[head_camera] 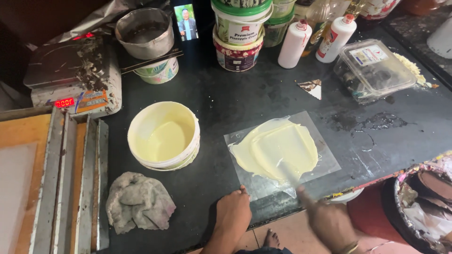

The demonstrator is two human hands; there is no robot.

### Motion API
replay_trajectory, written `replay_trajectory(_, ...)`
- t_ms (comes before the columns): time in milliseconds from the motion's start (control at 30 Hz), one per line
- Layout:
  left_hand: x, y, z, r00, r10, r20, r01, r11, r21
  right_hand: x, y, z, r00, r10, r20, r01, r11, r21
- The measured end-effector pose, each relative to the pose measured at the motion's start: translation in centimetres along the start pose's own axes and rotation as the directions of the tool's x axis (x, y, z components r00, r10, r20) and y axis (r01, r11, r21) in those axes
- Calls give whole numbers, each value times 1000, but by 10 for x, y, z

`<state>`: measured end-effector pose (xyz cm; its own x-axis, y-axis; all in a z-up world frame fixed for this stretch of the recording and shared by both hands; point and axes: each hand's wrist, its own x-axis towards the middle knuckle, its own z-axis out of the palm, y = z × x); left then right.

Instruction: The person scoops a yellow paste from a bucket and spreads it evenly on a transparent sheet using a metal spatula. They smooth the surface and clean the spatula with a cloth.

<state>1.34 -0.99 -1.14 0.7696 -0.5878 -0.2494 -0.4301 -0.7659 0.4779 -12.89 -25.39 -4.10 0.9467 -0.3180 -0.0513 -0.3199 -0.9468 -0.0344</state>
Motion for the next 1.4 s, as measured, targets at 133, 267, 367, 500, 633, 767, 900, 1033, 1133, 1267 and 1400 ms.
replay_trajectory(133,1,-3,0,999,22,-36,-22,1000,6,24,36,-10,986,165,24,-166,975,144)
replay_trajectory(267,1,-1,3,999,23,-49,-22,1000,3,-2,4,15,999,-31,43,19,966,258)
replay_trajectory(367,2,-2,4,999,16,-46,-16,1000,0,1,3,10,990,68,120,-71,997,17)
replay_trajectory(500,-1,-2,-1,999,17,-34,-17,1000,10,20,26,-6,988,153,12,-150,952,267)
replay_trajectory(633,0,-3,-1,998,34,-48,-34,999,-4,0,-17,3,998,25,-61,16,809,588)
replay_trajectory(767,-2,-4,2,998,42,-47,-40,999,35,-2,-71,-4,999,-28,-36,40,929,369)
replay_trajectory(900,1,-3,0,999,34,13,-34,999,39,9,-80,-14,997,6,75,-18,988,153)
replay_trajectory(1033,0,-3,-3,1000,21,14,-22,999,30,19,-51,-8,999,53,-7,-53,997,56)
replay_trajectory(1133,0,-2,-2,1000,5,23,-5,1000,20,23,-13,-3,967,253,-10,-253,967,-1)
replay_trajectory(1267,0,-2,0,1000,7,-3,-7,1000,11,17,18,12,963,240,-122,-202,945,258)
replay_trajectory(1400,0,-1,1,1000,0,-5,0,1000,7,-13,-15,27,991,129,-26,-105,893,438)
